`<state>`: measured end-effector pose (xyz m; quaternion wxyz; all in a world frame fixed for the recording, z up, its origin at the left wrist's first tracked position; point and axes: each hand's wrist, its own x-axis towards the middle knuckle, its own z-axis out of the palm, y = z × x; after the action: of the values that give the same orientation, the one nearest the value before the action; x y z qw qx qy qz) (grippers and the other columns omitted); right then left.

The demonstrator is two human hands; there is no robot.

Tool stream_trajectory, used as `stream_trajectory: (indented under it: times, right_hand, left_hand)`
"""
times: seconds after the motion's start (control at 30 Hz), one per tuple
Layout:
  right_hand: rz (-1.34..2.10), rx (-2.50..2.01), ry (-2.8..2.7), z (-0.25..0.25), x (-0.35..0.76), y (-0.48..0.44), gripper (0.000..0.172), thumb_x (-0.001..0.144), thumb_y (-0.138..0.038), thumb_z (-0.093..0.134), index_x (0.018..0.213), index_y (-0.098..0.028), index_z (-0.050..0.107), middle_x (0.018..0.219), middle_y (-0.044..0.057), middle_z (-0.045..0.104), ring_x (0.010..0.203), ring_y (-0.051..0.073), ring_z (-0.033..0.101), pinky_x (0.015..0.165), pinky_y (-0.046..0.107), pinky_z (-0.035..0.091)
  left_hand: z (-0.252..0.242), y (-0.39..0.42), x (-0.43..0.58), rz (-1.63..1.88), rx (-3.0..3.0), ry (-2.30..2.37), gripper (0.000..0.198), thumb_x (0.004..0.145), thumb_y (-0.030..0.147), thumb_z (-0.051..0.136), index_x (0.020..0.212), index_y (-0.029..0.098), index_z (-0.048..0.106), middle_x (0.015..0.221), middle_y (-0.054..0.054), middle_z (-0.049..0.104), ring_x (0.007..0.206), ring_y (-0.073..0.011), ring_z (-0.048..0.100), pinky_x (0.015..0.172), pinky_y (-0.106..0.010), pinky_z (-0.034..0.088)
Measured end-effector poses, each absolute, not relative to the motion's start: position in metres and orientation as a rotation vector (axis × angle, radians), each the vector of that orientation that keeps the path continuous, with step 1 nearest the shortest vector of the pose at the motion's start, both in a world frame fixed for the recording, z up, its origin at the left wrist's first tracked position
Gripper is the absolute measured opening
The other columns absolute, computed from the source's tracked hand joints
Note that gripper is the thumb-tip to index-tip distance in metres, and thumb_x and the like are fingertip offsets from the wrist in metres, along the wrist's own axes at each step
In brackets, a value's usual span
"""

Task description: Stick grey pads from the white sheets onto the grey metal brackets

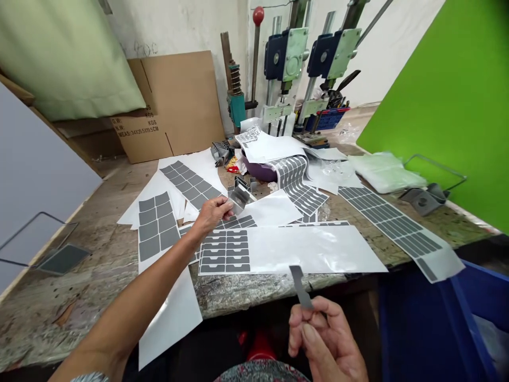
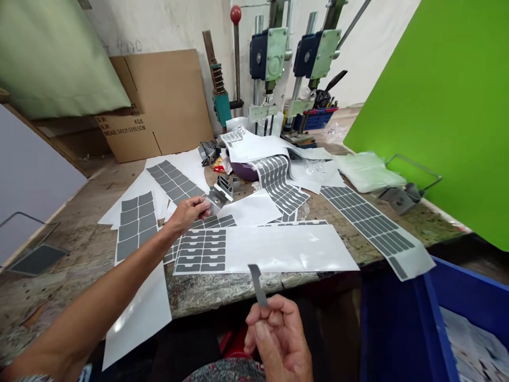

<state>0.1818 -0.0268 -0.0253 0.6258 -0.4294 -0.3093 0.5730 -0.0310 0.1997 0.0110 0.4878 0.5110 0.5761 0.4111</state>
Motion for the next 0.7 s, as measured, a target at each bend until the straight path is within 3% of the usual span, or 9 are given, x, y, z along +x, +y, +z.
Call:
stream_trajectory:
  times: [0.17,0.3,0.5,0.7]
  right_hand:
    - [0.927,-1.046,-0.843,-0.018,0.191,0.013,0.039,0.086,-0.024,0.068,0.118,-0.028,0.045,0.099,0.005,0.071,0.083,0.017,0.067,0.073,0.031,0.056]
    - [0.895,-1.021,-1.01,-0.016,0.188,0.036,0.049,0.085,-0.019,0.066,0.127,-0.026,0.041,0.103,0.005,0.07,0.09,0.017,0.065,0.084,0.033,0.052]
    - [0.963,-1.013,-0.971,-0.024,0.177,0.031,0.053,0.081,-0.016,0.068,0.127,-0.026,0.043,0.086,-0.002,0.066,0.078,0.014,0.065,0.075,0.028,0.052]
    - [1.171,-0.995,-0.767,-0.026,0.183,0.025,0.054,0.079,-0.025,0.073,0.125,-0.027,0.044,0.065,-0.009,0.057,0.054,0.01,0.053,0.052,0.02,0.044]
  left_hand:
    - [0.021,0.117,-0.017,0.859,1.0,1.186,0.037,0.065,0.042,0.081,0.071,0.014,0.059,0.057,0.002,0.058,0.049,-0.0066,0.052,0.049,-0.018,0.045]
    - [0.012,0.063,0.0,0.797,0.673,1.009,0.039,0.059,0.037,0.088,0.075,0.013,0.062,0.057,0.003,0.058,0.049,-0.0047,0.051,0.047,-0.014,0.042]
    - [0.006,0.022,0.018,0.773,0.696,0.971,0.036,0.068,0.043,0.082,0.072,0.013,0.062,0.053,0.004,0.057,0.045,-0.0034,0.046,0.047,-0.014,0.039]
    - [0.013,0.004,0.017,0.807,1.106,1.094,0.047,0.089,0.058,0.051,0.074,0.015,0.06,0.058,0.001,0.058,0.047,-0.0076,0.05,0.046,-0.018,0.038]
